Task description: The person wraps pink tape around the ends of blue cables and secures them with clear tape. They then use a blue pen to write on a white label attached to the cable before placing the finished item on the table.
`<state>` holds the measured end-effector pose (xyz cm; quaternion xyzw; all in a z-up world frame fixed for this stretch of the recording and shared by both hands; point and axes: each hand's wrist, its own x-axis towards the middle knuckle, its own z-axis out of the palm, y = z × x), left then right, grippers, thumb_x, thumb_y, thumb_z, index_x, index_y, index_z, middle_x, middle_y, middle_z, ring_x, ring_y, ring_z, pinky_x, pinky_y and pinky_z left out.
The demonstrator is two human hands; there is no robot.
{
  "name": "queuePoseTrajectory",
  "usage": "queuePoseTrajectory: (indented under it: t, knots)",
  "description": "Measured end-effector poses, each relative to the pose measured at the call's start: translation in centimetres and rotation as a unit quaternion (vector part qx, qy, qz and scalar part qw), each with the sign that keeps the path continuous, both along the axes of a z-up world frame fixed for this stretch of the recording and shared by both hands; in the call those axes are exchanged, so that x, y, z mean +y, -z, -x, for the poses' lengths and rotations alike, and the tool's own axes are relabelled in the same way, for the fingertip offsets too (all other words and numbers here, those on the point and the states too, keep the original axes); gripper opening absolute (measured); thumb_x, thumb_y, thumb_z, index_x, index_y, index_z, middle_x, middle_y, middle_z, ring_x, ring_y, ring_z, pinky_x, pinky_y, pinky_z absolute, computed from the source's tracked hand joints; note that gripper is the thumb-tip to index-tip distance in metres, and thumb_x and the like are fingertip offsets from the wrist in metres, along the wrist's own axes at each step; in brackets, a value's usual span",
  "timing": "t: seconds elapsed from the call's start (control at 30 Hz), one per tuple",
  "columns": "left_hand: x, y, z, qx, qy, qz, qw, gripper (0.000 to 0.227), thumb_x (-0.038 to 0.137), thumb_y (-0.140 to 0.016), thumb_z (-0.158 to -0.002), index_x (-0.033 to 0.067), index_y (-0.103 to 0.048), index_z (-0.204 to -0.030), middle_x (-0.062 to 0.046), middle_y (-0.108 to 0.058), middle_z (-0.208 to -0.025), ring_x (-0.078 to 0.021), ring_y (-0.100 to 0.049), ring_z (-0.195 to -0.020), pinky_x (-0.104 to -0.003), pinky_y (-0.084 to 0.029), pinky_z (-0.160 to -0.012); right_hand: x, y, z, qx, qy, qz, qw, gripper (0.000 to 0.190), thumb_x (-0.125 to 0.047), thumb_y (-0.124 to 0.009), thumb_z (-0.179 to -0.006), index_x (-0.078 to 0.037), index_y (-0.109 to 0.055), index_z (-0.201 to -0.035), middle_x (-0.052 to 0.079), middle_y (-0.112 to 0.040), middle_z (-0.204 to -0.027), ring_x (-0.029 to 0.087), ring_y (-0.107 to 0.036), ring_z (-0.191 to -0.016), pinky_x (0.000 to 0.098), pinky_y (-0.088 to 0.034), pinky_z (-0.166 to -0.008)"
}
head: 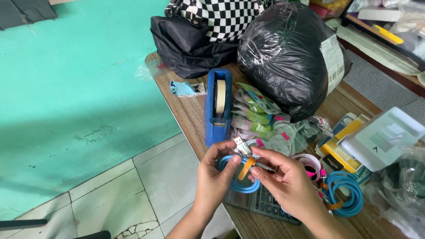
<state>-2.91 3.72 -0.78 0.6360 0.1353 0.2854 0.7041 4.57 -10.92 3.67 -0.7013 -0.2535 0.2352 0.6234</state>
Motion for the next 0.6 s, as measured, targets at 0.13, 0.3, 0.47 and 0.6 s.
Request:
queuePoseTrajectory:
  t: [0.13,0.3,0.47,0.6]
  knots:
    - [-1.7,1.9,-0.4,0.017,0.018,0.09,0.996,0.023,0.016,-0.055,-0.096,-0.0005,-0.062,-0.11,-0.001,-0.055,-0.076,-0.0068,-0.045,-0.062,-0.019,-0.039,-0.054,-0.6,0.4,1.2,-0.033,0.02,0.043,0.998,0.055,-0.001,-0.067,-0.078,-0.005,-0.058,-0.132,0.015,-0.078,-0.094,0.016,-0.076,-0.071,0.0216,-0.066,-0.062]
    - [-3.0,2.3,-0.1,0.022,0.031,0.11,0.993,0.032,0.029,-0.055,-0.095,-0.0005,-0.066,-0.097,-0.001,-0.055,-0.074,-0.0096,-0.046,-0.065,-0.024,-0.043,-0.061,-2.6,0.2,2.8,-0.182,0.015,0.067,0.981,0.045,-0.007,-0.064,-0.081,-0.005,-0.06,-0.126,0.008,-0.076,-0.11,0.01,-0.076,-0.082,0.0217,-0.062,-0.066]
    - [-4.8,1.2,0.0,-0.036,0.089,-0.024,0.995,0.017,0.012,-0.061,-0.092,0.0005,-0.061,-0.079,-0.002,-0.054,-0.078,-0.0115,-0.046,-0.071,-0.024,-0.04,-0.067,-6.4,-0.4,3.4,-0.233,0.029,0.11,0.966,0.046,-0.009,-0.068,-0.077,-0.007,-0.063,-0.123,0.003,-0.075,-0.1,0.01,-0.072,-0.074,0.022,-0.06,-0.062]
    - [-6.6,-1.0,-0.2,-0.045,0.195,-0.114,0.973,0.011,0.001,-0.064,-0.085,0.0019,-0.059,-0.075,-0.002,-0.053,-0.075,-0.0118,-0.045,-0.065,-0.024,-0.039,-0.06,-12.3,-1.5,3.2,-0.281,0.099,0.187,0.936,0.051,-0.004,-0.069,-0.073,-0.011,-0.063,-0.123,0.001,-0.076,-0.103,0.008,-0.076,-0.076,0.0209,-0.06,-0.063]
